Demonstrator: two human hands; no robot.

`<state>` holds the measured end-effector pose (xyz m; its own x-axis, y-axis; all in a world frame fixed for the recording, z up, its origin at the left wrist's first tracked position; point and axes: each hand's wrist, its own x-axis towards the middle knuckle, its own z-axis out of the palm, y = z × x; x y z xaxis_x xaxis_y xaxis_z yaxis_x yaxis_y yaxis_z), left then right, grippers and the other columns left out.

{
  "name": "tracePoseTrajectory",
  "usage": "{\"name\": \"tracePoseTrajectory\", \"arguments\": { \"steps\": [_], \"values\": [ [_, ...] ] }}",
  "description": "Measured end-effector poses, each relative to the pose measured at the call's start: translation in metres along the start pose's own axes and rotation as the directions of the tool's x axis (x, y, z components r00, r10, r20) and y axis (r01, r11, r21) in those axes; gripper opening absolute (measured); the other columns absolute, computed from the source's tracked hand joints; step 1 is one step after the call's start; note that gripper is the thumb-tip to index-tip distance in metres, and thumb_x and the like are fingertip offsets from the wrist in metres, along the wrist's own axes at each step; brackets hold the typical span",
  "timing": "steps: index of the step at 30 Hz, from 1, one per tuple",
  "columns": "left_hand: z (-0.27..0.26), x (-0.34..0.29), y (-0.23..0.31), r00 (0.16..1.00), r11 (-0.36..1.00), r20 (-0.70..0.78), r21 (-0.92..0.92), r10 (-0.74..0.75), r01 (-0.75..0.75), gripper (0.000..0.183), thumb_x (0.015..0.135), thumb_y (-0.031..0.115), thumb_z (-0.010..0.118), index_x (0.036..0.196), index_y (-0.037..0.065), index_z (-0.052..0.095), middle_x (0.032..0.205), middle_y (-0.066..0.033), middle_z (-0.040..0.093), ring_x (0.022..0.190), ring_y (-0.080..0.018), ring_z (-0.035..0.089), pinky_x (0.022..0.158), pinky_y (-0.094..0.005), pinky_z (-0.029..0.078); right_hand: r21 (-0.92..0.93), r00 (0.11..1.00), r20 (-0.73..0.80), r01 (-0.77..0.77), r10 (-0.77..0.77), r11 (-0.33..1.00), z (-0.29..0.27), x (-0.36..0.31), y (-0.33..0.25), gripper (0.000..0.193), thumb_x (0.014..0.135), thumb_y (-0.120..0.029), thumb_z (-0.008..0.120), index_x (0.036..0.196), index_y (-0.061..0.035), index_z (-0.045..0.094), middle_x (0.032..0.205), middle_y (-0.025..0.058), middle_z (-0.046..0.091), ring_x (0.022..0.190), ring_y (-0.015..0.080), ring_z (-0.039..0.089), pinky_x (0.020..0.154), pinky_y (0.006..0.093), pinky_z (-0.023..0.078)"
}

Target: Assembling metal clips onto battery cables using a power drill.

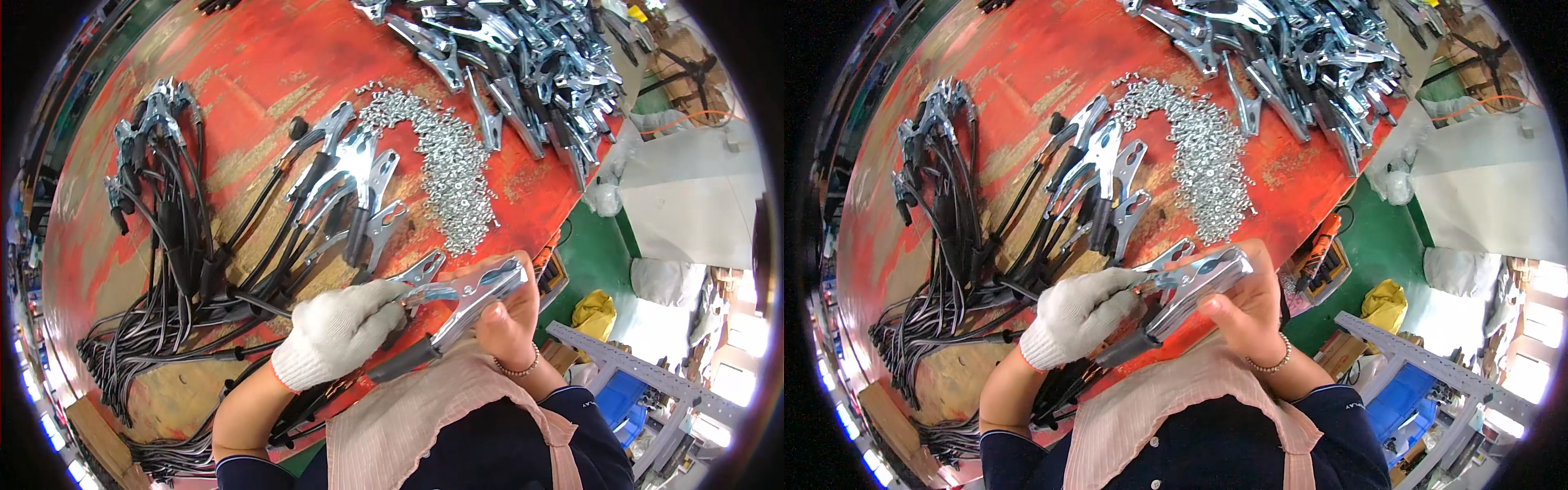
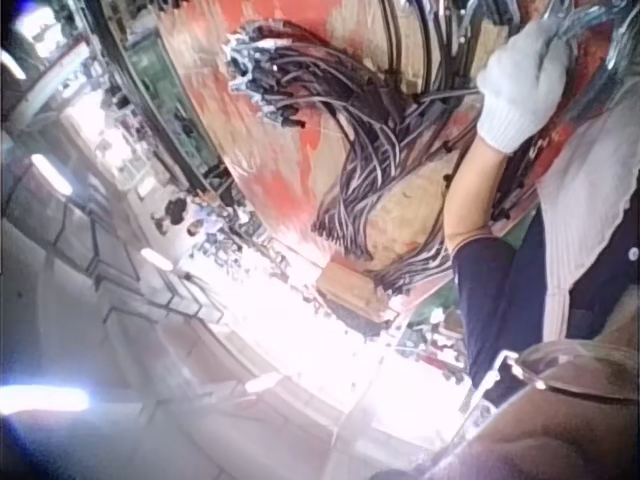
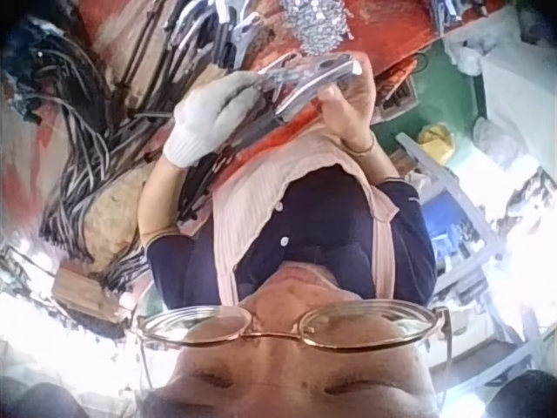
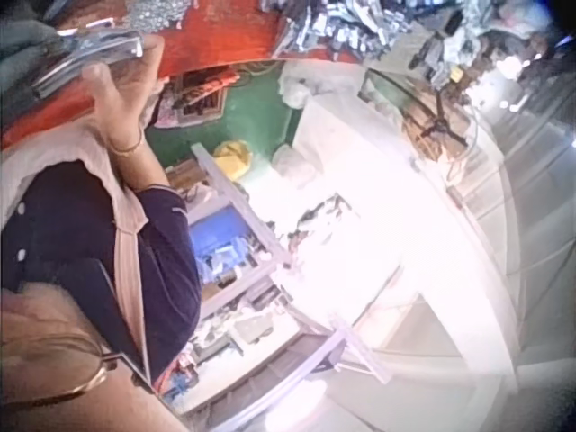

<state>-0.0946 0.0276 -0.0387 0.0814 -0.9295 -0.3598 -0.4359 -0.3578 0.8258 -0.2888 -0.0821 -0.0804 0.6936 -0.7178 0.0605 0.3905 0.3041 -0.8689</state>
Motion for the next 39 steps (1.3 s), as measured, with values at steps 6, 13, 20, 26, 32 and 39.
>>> {"name": "tracePoseTrajectory", "arguments": {
  "steps": [6,13,20,26,32,39],
  "values": [
    [0.003,0.001,-0.005,0.998,0.999,-0.048,0.026,0.036,-0.035,0.027,0.09,0.023,0.05,0.112,0.011,0.061,0.083,-0.0058,0.068,0.076,-0.0251,0.067,0.065,-0.0347,0.051,-0.026,1.0,-0.005,0.023,-0.023,0.999,0.001,0.005,0.001,0.044,0.087,-0.021,0.067,0.114,-0.0021,0.039,0.111,0.0208,0.059,0.105,0.0313,0.061,0.09,0.0438,0.048],
    [0.003,0.004,0.002,0.988,0.998,-0.145,-0.026,0.049,-0.054,0.024,0.089,0.018,0.051,0.106,0.005,0.061,0.076,-0.0067,0.067,0.071,-0.0235,0.066,0.061,-0.0328,0.05,-0.934,0.97,-0.1,-0.015,-0.221,0.357,-0.065,0.061,-0.025,0.014,0.084,-0.011,0.066,0.097,-0.0033,0.064,0.094,0.0077,0.064,0.083,0.0181,0.063,0.069,0.0296,0.051],
    [0.003,0.002,0.006,0.982,0.995,-0.164,0.015,0.095,-0.094,0.023,0.09,0.016,0.05,0.106,0.003,0.061,0.073,-0.0066,0.065,0.065,-0.0225,0.065,0.059,-0.0318,0.049,-0.987,0.951,0.154,0.162,-0.268,0.008,-0.095,0.081,0.002,0.012,0.079,-0.012,0.069,0.088,-0.0055,0.067,0.083,0.0082,0.064,0.076,0.0236,0.062,0.067,0.0314,0.049],
    [0.011,0.003,-0.009,0.977,0.992,-0.169,0.011,0.127,-0.127,0.023,0.09,0.017,0.05,0.106,0.004,0.061,0.074,-0.0069,0.065,0.068,-0.0249,0.065,0.059,-0.034,0.049,-0.984,0.98,0.162,0.152,-0.112,-0.088,-0.094,0.1,-0.007,0.013,0.08,-0.021,0.067,0.086,-0.0094,0.068,0.081,0.0051,0.064,0.072,0.022,0.062,0.063,0.0318,0.048],
    [0.009,0.002,-0.001,0.989,0.997,-0.133,0.047,0.065,-0.059,0.024,0.087,0.016,0.054,0.106,0.003,0.063,0.08,-0.0108,0.067,0.076,-0.0251,0.067,0.068,-0.0331,0.051,-0.935,0.995,0.089,0.098,0.043,-0.34,-0.082,0.108,-0.018,0.017,0.079,-0.028,0.067,0.081,-0.0119,0.068,0.08,0.0048,0.064,0.079,0.0232,0.063,0.067,0.0361,0.049],
    [0.011,0.0,-0.007,0.989,0.995,-0.115,0.035,0.096,-0.093,0.025,0.091,0.019,0.05,0.109,0.006,0.061,0.08,-0.0084,0.066,0.073,-0.0271,0.066,0.063,-0.0358,0.05,-0.967,1.0,0.01,0.014,0.015,-0.256,-0.08,0.103,-0.014,0.019,0.08,-0.03,0.066,0.079,-0.0117,0.067,0.08,0.0056,0.064,0.077,0.0251,0.064,0.065,0.0377,0.05]
  ]
}}
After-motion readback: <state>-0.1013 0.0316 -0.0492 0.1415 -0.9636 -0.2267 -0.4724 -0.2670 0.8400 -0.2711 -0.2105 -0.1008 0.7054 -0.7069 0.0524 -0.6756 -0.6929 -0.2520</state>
